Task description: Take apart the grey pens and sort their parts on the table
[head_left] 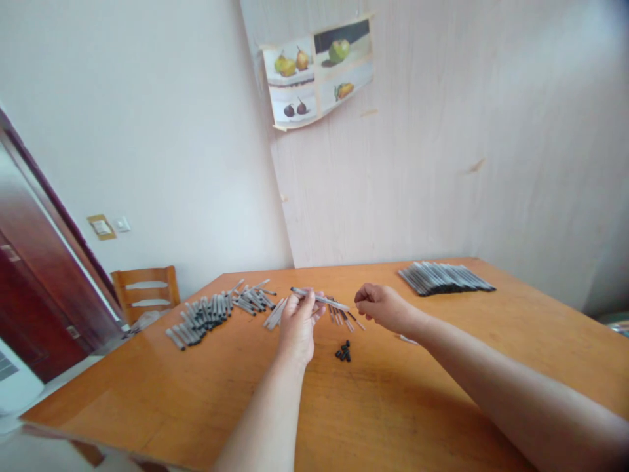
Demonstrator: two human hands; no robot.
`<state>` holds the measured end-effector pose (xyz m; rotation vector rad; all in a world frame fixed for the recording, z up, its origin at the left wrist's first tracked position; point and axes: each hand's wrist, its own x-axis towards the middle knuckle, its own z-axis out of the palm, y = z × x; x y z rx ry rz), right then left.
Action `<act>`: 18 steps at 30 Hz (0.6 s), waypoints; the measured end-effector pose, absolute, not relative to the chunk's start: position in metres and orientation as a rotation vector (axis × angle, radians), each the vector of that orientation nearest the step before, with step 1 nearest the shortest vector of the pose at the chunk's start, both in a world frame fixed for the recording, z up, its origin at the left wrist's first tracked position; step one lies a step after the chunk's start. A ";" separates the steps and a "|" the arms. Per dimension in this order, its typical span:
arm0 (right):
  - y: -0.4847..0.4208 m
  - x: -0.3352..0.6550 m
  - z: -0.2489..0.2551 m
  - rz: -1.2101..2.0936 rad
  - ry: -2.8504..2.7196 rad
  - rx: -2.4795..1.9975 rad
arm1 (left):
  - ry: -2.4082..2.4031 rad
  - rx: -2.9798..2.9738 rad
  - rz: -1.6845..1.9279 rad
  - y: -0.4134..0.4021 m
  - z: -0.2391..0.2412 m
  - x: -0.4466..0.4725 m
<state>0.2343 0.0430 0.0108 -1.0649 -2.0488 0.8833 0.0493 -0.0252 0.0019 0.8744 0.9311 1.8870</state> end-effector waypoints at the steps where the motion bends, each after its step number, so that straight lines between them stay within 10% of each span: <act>1: 0.043 0.234 0.011 0.885 -2.047 -1.068 | 0.937 0.882 1.883 -0.025 0.002 0.049; 18: 0.045 0.237 0.017 0.868 -2.042 -1.073 | 1.054 1.056 1.850 -0.026 -0.001 0.051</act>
